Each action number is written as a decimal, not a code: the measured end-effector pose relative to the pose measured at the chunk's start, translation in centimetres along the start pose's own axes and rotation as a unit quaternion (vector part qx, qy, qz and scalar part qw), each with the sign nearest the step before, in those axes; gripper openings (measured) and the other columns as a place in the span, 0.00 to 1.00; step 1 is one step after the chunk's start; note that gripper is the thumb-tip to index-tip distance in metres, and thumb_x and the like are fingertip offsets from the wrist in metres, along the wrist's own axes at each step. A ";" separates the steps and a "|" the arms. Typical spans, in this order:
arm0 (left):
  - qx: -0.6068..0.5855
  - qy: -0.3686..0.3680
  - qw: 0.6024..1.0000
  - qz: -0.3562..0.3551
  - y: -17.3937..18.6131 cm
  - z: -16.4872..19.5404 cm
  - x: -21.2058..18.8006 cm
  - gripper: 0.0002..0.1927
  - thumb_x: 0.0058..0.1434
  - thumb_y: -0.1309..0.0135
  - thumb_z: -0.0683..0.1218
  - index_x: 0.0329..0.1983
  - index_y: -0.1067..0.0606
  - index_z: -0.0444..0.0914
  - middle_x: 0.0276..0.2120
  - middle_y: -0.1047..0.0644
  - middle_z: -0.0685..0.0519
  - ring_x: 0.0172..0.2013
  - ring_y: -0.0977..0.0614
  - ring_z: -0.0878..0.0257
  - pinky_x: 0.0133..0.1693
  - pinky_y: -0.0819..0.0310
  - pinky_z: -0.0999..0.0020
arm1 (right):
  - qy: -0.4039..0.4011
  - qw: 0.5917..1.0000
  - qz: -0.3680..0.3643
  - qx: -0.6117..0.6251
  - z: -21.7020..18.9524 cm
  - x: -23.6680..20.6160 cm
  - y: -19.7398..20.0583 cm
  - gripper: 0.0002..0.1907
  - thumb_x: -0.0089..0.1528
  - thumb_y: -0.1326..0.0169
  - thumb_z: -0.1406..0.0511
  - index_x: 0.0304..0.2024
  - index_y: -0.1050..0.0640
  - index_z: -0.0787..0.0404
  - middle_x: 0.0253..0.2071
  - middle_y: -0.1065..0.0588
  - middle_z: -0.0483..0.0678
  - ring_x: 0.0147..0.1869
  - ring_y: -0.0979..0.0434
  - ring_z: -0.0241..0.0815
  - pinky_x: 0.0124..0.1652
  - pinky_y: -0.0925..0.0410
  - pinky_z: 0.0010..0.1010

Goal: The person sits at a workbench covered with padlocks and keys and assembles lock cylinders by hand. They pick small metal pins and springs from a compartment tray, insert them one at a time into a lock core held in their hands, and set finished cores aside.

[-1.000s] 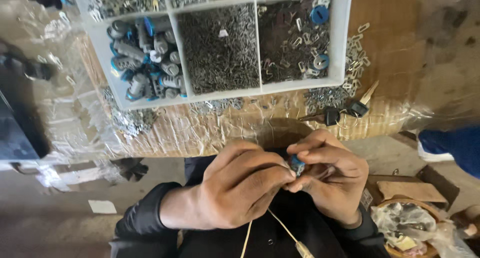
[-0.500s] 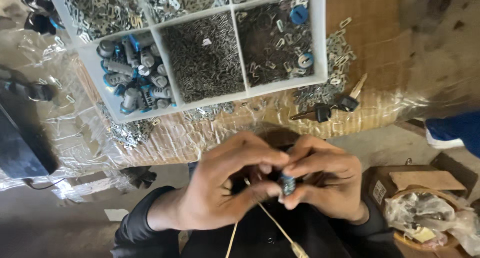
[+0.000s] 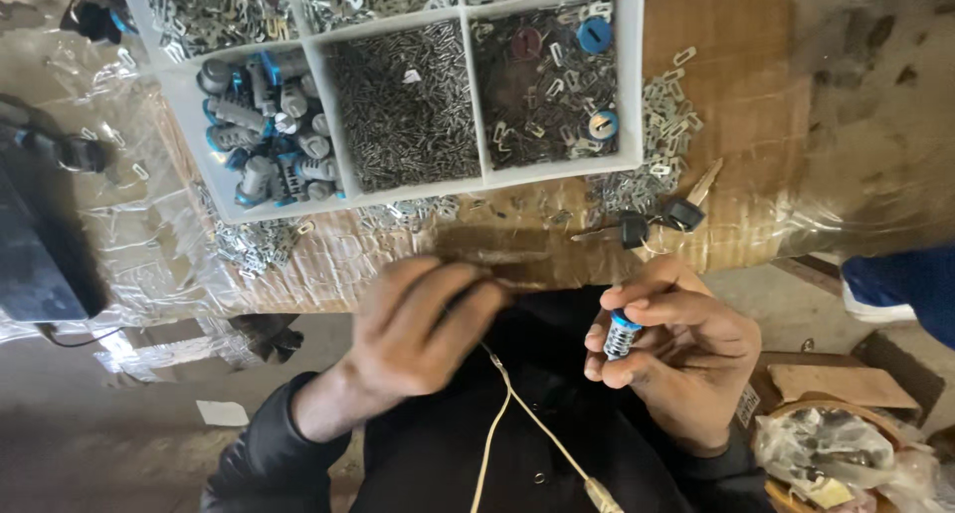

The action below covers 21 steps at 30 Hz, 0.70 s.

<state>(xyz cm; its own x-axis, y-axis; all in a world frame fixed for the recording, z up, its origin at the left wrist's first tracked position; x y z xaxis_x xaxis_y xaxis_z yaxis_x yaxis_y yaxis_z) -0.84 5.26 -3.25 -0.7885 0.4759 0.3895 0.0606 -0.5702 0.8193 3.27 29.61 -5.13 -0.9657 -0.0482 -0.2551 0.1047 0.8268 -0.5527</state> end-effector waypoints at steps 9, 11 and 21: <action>-0.279 0.124 0.952 0.013 2.5 1.2 1.0 0.13 0.55 0.34 0.33 0.41 0.24 0.32 0.39 0.20 0.48 0.41 0.17 0.56 0.45 0.22 0.60 | -0.016 0.998 -0.036 -0.047 0.4 1.5 -3.0 0.19 0.61 0.34 0.78 0.54 0.22 0.70 0.56 0.27 0.61 0.47 0.18 0.48 0.38 0.17 0.33; -0.291 0.133 0.947 0.020 3.0 1.2 1.8 0.14 0.57 0.33 0.34 0.44 0.23 0.35 0.41 0.19 0.51 0.43 0.17 0.57 0.48 0.22 0.62 | -0.013 0.990 -0.064 -0.123 0.4 1.9 -3.5 0.20 0.60 0.33 0.76 0.54 0.22 0.70 0.55 0.26 0.61 0.48 0.17 0.47 0.43 0.18 0.31; -0.174 -0.018 0.984 -0.022 4.7 0.7 3.8 0.12 0.59 0.33 0.41 0.45 0.21 0.34 0.40 0.21 0.51 0.42 0.19 0.56 0.45 0.23 0.61 | 0.005 0.984 -0.050 -0.168 1.8 1.8 -4.3 0.19 0.61 0.32 0.70 0.53 0.19 0.70 0.55 0.26 0.57 0.43 0.19 0.37 0.44 0.23 0.21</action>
<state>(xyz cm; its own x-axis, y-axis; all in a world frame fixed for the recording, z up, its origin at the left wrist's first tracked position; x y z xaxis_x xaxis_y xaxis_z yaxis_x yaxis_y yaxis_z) -3.10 4.87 2.35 -0.7625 0.5255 0.3774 -0.1916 -0.7406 0.6441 1.51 24.90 -4.64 -0.9698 -0.1344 -0.2034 -0.0739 0.9571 -0.2801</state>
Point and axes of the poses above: each hand's wrist, its own x-axis towards the middle knuckle, its own y-axis out of the back of the hand, z = x × y, the point moved 3 cm from there along x, towards the middle knuckle
